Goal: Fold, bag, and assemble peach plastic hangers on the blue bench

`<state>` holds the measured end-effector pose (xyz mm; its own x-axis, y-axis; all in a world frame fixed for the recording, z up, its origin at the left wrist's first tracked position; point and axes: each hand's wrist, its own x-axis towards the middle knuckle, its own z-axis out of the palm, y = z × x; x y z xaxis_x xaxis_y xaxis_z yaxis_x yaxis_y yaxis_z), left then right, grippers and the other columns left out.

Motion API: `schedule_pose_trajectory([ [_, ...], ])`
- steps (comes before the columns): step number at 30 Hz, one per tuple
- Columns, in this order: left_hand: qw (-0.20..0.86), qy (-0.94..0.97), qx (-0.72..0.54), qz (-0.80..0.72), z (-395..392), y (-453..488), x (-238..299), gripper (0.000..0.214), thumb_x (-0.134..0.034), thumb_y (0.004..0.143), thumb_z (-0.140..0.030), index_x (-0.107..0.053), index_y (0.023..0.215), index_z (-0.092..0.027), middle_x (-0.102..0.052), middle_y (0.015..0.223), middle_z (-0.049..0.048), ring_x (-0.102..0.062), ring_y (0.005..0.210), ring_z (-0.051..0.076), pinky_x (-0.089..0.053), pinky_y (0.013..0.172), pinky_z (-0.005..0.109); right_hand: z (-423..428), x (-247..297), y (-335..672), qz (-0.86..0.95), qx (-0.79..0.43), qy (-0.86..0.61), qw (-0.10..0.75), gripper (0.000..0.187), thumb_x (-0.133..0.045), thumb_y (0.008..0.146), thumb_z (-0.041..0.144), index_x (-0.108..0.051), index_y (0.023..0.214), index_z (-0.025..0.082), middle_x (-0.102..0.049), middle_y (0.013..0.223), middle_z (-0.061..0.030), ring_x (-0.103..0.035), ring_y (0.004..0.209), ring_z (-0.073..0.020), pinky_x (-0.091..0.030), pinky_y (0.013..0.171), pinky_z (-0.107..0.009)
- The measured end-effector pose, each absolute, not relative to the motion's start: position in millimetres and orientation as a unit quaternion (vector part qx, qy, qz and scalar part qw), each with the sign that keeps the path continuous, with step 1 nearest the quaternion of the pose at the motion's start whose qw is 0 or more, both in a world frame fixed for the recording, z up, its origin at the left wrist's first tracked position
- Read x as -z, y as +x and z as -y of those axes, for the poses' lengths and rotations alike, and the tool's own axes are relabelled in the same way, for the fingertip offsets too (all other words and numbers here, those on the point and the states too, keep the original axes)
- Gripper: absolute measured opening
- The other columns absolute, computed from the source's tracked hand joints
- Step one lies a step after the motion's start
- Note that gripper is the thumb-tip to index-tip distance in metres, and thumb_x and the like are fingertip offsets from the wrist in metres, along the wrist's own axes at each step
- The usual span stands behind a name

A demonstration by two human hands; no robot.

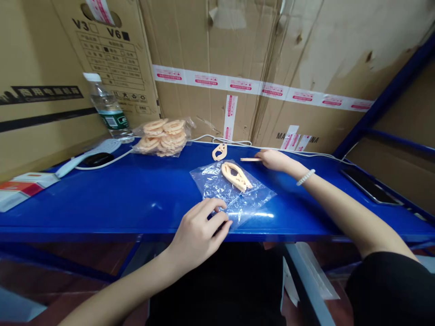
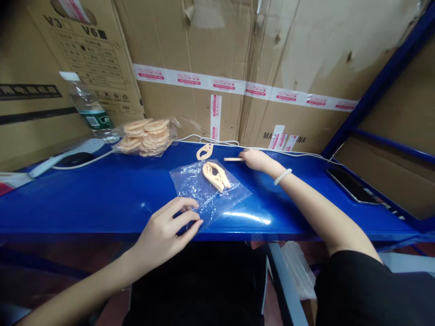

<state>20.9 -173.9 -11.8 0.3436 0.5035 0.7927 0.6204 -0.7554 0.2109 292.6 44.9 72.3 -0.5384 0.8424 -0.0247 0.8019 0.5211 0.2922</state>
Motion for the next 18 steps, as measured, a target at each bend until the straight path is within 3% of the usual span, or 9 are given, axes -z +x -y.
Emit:
schedule_pose_trajectory([
  [3, 0.093, -0.825, 0.433, 0.351, 178, 19, 12, 0.013, -0.06, 0.095, -0.01, -0.071, 0.091, -0.016, -0.07, 0.108, 0.0106, -0.068, 0.093, 0.023, -0.061, 0.078, 0.039, -16, -76, 311, -0.863, -0.137, 0.486, 0.021, 0.031, -0.044, 0.103, 0.019, -0.066, 0.124, 0.013, -0.073, 0.109, -0.0167, -0.071, 0.093, -0.0283, -0.05, 0.079, -0.034],
  [7, 0.13, -0.827, 0.412, 0.359, 183, 16, 14, 0.012, -0.061, 0.095, -0.011, -0.072, 0.098, -0.015, -0.072, 0.112, 0.0115, -0.069, 0.096, 0.025, -0.061, 0.08, 0.044, 27, -88, 318, -0.889, -0.127, 0.407, -0.169, 0.031, -0.043, 0.103, 0.018, -0.063, 0.126, 0.014, -0.069, 0.114, -0.0162, -0.07, 0.101, -0.0273, -0.053, 0.086, -0.036],
  [10, 0.146, -0.823, 0.411, 0.364, 183, 15, 18, 0.014, -0.063, 0.094, -0.011, -0.072, 0.104, -0.014, -0.073, 0.112, 0.012, -0.069, 0.095, 0.026, -0.062, 0.08, 0.044, 72, -98, 310, -0.9, -0.117, 0.333, -0.255, 0.033, -0.042, 0.104, 0.018, -0.061, 0.131, 0.02, -0.069, 0.116, -0.0123, -0.071, 0.1, -0.024, -0.056, 0.085, -0.036],
  [14, 0.151, -0.82, 0.421, 0.356, 181, 15, 24, 0.019, -0.063, 0.093, -0.009, -0.072, 0.11, -0.011, -0.074, 0.109, 0.0122, -0.069, 0.096, 0.026, -0.062, 0.082, 0.044, 137, -99, 297, -0.896, -0.153, 0.279, -0.311, 0.029, -0.051, 0.104, 0.016, -0.061, 0.129, 0.025, -0.074, 0.109, -0.0071, -0.072, 0.091, -0.0204, -0.058, 0.079, -0.031],
  [18, 0.148, -0.814, 0.439, 0.351, 180, 16, 28, 0.024, -0.064, 0.092, -0.007, -0.069, 0.115, -0.009, -0.074, 0.109, 0.0136, -0.07, 0.098, 0.026, -0.062, 0.085, 0.044, 182, -86, 294, -0.921, -0.188, 0.191, -0.284, 0.026, -0.05, 0.103, 0.011, -0.062, 0.125, 0.018, -0.074, 0.11, -0.0098, -0.071, 0.09, -0.0195, -0.056, 0.073, -0.03],
])
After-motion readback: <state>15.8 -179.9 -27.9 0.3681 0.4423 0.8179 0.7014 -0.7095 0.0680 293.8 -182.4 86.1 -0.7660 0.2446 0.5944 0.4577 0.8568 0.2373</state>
